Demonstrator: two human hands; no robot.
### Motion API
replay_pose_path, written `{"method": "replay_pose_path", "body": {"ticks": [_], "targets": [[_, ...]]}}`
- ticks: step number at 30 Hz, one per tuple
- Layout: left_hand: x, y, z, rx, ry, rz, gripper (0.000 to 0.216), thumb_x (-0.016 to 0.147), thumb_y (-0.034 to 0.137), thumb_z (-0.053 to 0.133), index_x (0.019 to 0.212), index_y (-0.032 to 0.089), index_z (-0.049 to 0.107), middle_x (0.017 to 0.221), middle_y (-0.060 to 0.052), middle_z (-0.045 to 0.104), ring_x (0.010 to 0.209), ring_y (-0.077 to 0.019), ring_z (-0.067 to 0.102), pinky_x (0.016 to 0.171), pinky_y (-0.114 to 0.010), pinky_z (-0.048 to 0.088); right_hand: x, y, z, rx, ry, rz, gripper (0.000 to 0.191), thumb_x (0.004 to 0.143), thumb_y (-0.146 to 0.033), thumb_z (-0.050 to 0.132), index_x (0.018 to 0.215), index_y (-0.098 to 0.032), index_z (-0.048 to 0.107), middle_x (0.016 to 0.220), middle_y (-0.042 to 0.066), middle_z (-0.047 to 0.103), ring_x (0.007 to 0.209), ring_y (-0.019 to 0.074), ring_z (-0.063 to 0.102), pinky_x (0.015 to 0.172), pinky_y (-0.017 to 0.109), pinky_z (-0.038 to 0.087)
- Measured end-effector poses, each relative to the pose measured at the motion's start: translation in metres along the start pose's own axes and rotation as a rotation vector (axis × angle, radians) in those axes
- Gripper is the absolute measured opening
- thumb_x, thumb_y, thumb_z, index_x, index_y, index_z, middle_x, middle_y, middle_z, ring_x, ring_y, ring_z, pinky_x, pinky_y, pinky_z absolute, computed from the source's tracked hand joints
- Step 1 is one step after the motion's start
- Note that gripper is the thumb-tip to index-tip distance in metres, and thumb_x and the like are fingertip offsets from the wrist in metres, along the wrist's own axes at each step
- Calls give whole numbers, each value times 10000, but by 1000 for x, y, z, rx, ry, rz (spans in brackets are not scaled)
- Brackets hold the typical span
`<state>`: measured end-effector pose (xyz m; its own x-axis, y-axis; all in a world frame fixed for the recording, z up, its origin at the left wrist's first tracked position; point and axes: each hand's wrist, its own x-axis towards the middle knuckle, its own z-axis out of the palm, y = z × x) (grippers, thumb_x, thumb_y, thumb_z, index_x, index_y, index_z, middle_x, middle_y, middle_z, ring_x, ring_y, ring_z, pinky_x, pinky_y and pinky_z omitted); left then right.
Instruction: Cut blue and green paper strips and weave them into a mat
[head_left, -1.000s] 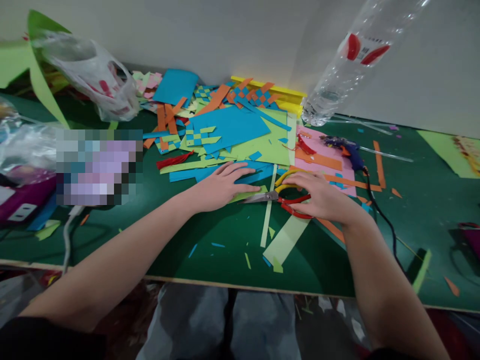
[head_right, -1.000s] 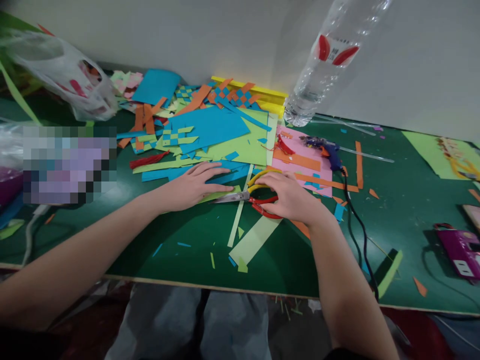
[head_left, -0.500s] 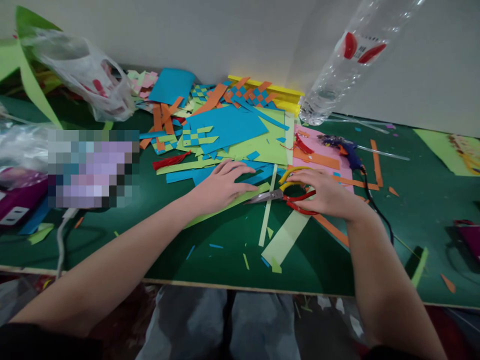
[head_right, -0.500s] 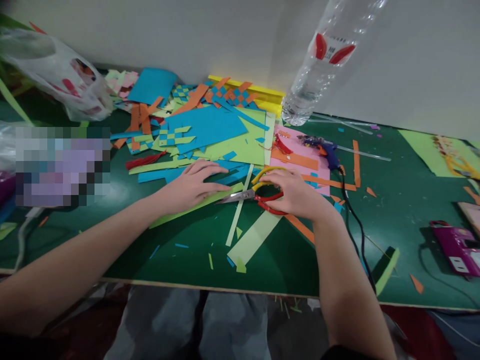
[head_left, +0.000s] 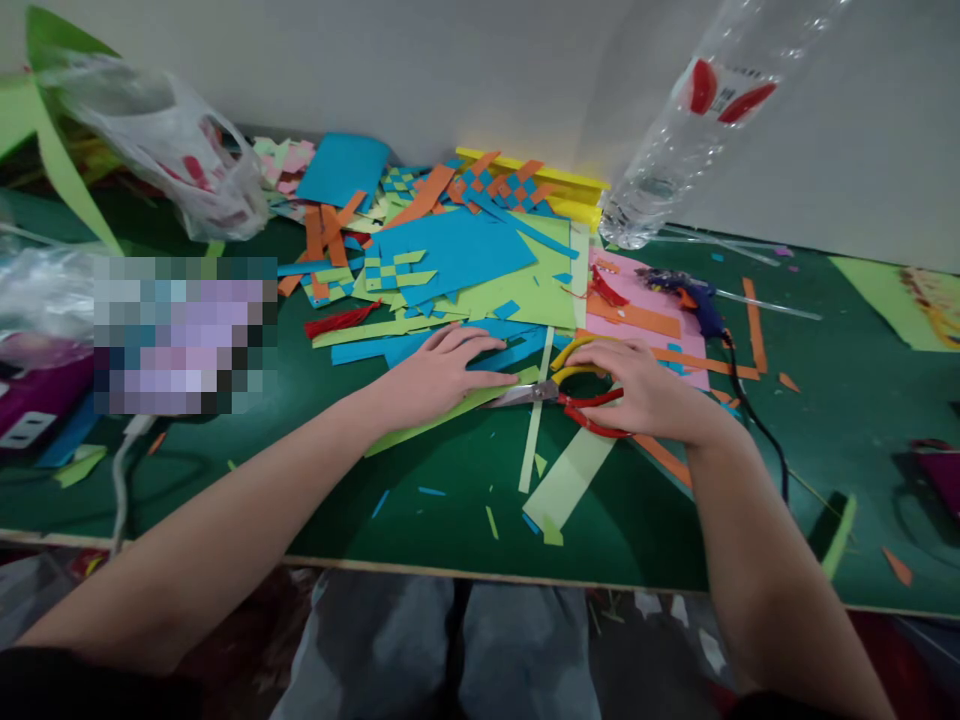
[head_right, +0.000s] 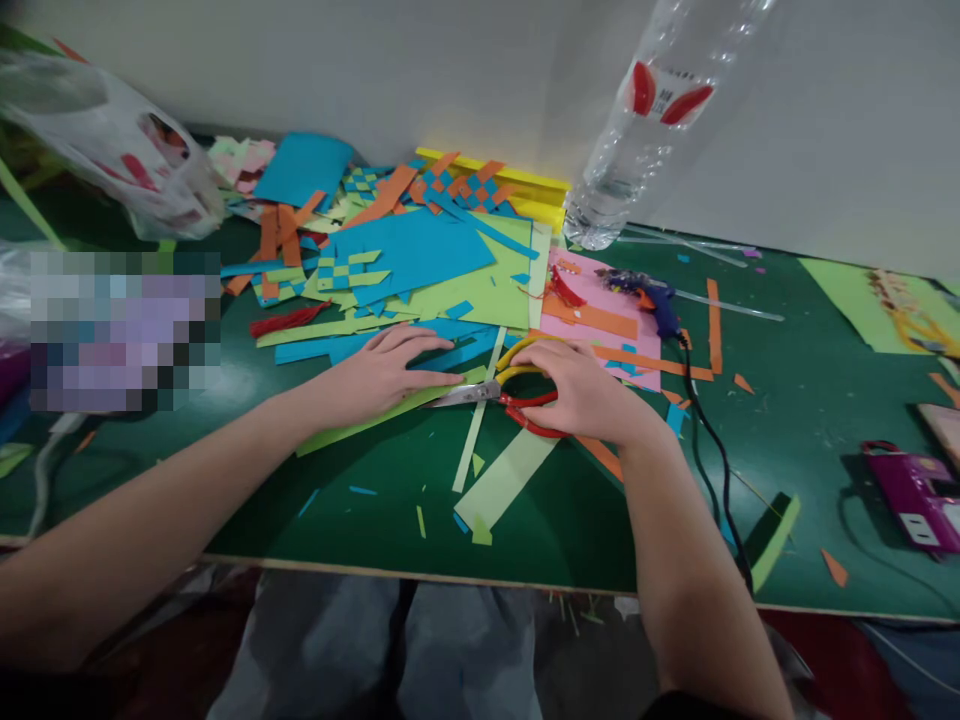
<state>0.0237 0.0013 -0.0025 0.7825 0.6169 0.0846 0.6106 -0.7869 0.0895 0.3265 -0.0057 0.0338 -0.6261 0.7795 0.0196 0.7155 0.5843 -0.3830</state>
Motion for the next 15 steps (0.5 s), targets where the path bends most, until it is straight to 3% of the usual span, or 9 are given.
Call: {"method": "replay_pose_path", "body": {"ticks": [8, 12, 15], "targets": [[-1, 0, 1, 47, 37, 38, 542, 950, 53, 394, 1384, 349, 527, 1514, -59, 407, 1441, -279, 290, 1165, -522, 248, 0, 1, 0, -24, 0, 1, 416, 784, -400, 650, 1168, -243, 623, 1251, 92, 648, 1214, 327, 561, 1047, 514, 402], [-1, 1, -7, 31, 105, 15, 432, 992, 149, 386, 1372, 276, 546, 1467, -61, 474, 1399, -263, 347, 1146, -474, 295, -1, 3, 0, -18, 1, 17, 395, 782, -395, 650, 1152, -261, 621, 1251, 79, 648, 1211, 322, 569, 1041, 514, 400], [-2, 1, -10, -4, 118, 16, 388, 1024, 263, 367, 1365, 299, 550, 1453, -50, 489, 1384, -253, 361, 1132, -457, 312, -1, 7, -1, -30, 30, 24, 408, 772, -388, 662, 1156, -261, 612, 1259, 71, 645, 1227, 317, 560, 1053, 514, 378]]}}
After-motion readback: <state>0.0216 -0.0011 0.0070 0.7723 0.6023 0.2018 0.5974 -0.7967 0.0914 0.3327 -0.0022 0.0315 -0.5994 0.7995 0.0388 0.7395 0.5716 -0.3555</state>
